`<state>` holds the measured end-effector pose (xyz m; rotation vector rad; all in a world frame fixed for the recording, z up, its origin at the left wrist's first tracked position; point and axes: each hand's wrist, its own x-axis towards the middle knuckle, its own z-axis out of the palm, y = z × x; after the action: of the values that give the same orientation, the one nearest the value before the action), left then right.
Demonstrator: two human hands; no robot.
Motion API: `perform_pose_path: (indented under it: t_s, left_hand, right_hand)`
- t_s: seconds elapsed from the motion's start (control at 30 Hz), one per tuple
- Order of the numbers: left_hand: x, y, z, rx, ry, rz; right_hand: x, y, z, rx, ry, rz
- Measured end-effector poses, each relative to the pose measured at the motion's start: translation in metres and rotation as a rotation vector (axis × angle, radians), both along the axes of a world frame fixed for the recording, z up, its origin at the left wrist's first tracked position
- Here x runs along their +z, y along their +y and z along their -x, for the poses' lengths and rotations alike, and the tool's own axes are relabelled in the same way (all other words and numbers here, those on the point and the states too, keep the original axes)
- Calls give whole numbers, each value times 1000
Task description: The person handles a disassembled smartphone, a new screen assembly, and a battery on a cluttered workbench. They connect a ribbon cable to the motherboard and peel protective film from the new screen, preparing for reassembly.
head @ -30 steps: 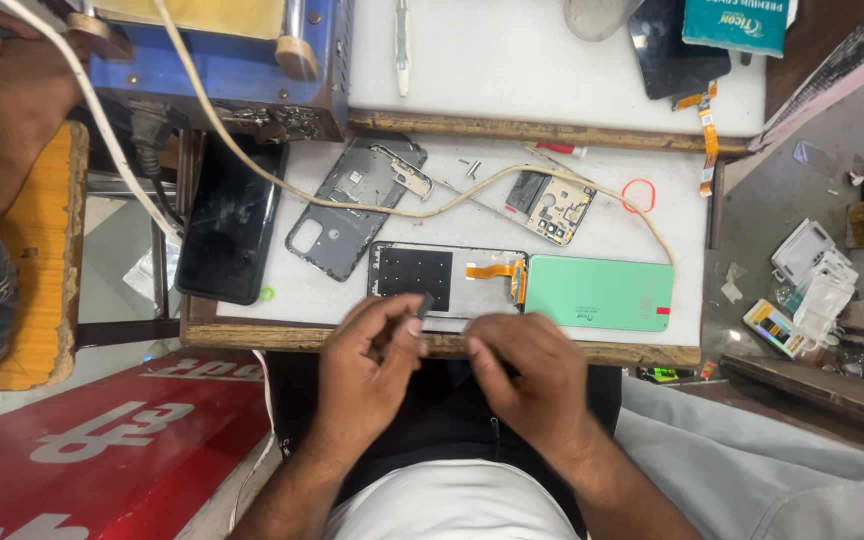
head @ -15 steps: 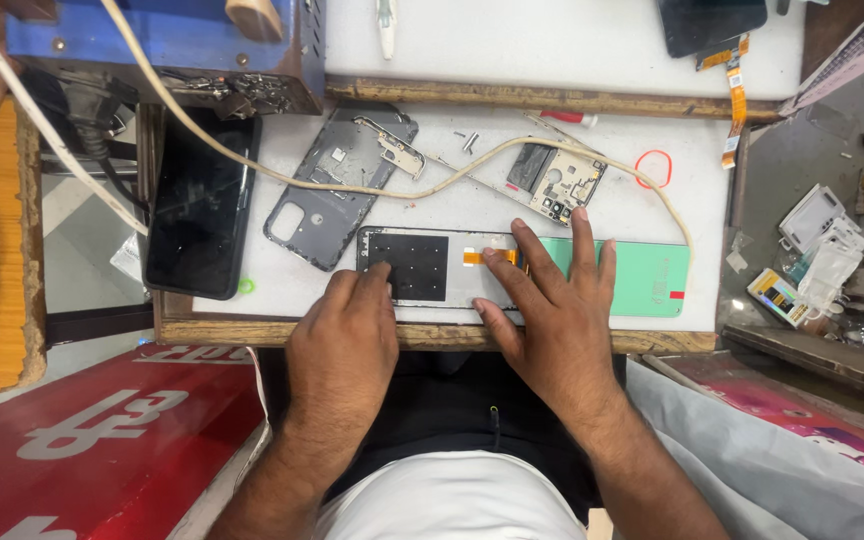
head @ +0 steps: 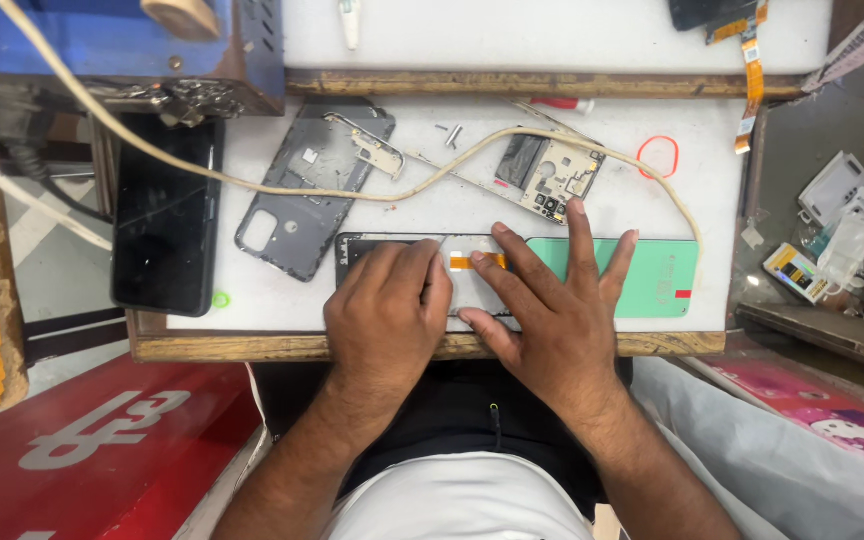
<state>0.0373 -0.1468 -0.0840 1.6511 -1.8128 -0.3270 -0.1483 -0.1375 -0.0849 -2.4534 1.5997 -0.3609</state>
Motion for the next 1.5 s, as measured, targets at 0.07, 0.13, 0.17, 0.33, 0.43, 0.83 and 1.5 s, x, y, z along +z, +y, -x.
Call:
perform_pose_path:
  t_s: [0.07, 0.13, 0.17, 0.33, 0.43, 0.83, 1.5]
  left_hand:
    - [-2, 0, 0, -11, -11, 16]
    - [-4, -1, 1, -1, -19, 5]
    - [-5, -2, 1, 4, -23, 0]
    - [-5, -1, 0, -13, -7, 12]
    - [-5, 0, 0, -17, 2, 5]
    - [-12, -2, 0, -25, 7, -14]
    - [-12, -3, -25, 214, -86, -177]
  right_hand:
    - [-3, 0, 1, 13, -4, 13]
    - [-5, 1, 2, 10, -3, 9]
    - [-6, 1, 2, 8, -3, 8]
    - [-11, 7, 4, 40, -15, 95]
    - [-17, 15, -3, 73, 30, 136]
    - [-28, 27, -18, 23, 33, 95]
    - [-29, 26, -15, 1, 28, 47]
